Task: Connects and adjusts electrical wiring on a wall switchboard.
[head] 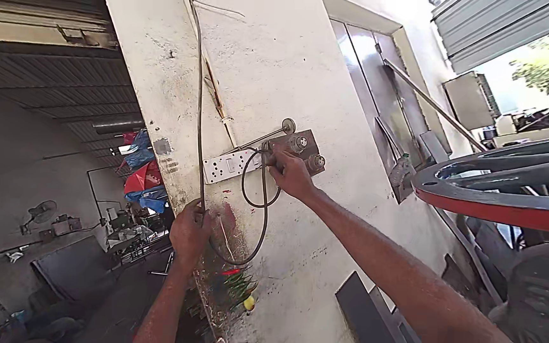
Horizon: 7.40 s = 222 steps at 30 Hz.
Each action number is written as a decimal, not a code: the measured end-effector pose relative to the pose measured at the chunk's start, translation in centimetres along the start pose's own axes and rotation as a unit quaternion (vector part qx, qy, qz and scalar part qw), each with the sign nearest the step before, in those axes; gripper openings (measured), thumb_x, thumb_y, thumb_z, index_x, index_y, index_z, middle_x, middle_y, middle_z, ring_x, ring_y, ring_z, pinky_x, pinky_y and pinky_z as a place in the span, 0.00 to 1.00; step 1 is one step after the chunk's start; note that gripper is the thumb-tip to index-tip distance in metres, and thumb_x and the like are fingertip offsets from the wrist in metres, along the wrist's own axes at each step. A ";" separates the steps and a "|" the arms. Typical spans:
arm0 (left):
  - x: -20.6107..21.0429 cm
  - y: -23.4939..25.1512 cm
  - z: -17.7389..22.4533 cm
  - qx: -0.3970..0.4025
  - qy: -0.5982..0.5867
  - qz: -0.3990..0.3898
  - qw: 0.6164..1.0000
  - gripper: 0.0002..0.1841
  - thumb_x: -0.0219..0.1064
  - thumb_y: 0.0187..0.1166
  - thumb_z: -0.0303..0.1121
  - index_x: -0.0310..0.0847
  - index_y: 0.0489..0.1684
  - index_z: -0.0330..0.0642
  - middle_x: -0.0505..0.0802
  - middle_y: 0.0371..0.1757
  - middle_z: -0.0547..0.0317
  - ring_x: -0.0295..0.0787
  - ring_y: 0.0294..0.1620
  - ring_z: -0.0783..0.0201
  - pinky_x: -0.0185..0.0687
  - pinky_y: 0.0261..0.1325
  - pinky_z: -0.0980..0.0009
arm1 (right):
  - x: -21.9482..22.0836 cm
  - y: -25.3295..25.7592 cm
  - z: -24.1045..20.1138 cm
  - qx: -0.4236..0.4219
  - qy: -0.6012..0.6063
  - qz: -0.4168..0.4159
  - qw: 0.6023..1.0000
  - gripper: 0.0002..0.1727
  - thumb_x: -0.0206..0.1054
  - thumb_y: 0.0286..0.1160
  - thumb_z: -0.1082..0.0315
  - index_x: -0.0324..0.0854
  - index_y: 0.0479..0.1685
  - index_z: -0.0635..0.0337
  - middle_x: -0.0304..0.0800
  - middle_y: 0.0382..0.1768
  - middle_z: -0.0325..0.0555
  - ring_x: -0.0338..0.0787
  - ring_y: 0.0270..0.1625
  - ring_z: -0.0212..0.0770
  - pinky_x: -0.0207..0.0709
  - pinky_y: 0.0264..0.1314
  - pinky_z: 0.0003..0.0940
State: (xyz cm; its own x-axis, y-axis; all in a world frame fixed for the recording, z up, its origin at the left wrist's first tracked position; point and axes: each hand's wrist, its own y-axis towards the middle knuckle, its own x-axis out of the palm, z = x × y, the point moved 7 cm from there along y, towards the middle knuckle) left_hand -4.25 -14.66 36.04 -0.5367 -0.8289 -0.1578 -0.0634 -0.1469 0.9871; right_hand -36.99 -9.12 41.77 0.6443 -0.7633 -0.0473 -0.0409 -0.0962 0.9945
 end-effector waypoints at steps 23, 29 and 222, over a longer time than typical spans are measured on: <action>12.5 0.0 11.1 0.177 -0.246 -0.064 0.951 0.22 0.67 0.85 0.44 0.87 0.69 0.40 0.87 0.76 0.48 0.87 0.74 0.58 0.82 0.78 0.62 | -0.4 1.7 -1.2 0.066 0.039 0.031 0.997 0.04 0.72 0.77 0.66 0.87 0.46 0.50 0.92 0.32 0.39 0.88 0.26 0.38 0.84 0.30 0.44; 14.7 0.2 10.8 0.239 -0.126 -0.075 0.960 0.23 0.55 0.85 0.43 0.83 0.76 0.55 0.83 0.81 0.64 0.81 0.78 0.61 0.72 0.80 0.54 | 3.7 3.7 -0.2 0.086 0.008 -0.032 0.996 0.04 0.70 0.75 0.64 0.87 0.44 0.49 0.91 0.33 0.39 0.90 0.31 0.39 0.85 0.37 0.49; 4.3 -3.4 12.0 -0.054 -0.747 -0.049 0.661 0.11 0.78 0.69 0.22 0.88 0.47 0.33 0.94 0.41 0.50 0.92 0.42 0.63 0.90 0.53 0.64 | 4.6 -7.7 -2.8 0.335 0.481 -0.095 0.805 0.08 0.74 0.77 0.68 0.89 0.43 0.67 0.95 0.35 0.48 0.93 0.37 0.36 0.89 0.48 0.30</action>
State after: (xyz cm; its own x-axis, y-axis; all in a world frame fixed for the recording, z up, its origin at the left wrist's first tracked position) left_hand -16.46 -11.21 32.31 -0.7709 0.6340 0.0607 -0.1424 -0.2645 0.9538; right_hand -31.57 -10.09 34.14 0.9671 0.1224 0.2230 -0.0676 -0.7215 0.6891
